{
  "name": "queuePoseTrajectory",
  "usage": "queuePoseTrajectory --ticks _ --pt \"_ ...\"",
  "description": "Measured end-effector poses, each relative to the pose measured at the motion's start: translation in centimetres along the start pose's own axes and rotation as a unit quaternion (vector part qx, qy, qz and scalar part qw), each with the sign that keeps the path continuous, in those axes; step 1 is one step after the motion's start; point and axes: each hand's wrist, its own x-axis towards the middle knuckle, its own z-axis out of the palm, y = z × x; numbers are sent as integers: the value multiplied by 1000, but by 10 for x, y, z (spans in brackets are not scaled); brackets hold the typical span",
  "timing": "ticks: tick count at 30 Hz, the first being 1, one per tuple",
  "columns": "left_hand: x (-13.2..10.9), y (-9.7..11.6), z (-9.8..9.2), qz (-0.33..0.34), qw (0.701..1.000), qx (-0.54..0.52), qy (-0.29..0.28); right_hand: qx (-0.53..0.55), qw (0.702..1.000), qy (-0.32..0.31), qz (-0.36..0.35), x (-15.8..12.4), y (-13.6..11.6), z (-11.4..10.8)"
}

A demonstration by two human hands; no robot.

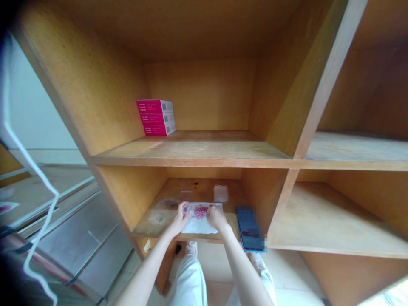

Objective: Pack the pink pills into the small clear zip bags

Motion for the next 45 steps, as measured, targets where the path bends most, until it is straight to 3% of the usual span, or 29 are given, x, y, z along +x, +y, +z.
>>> queuePoseTrajectory --ticks 36,45 --pt "0 1 1 -9 1000 2 4 -24 999 -4 -24 7 8 -6" --pt "0 2 0 -10 1000 -3 3 -25 1000 8 -4 4 5 -10"
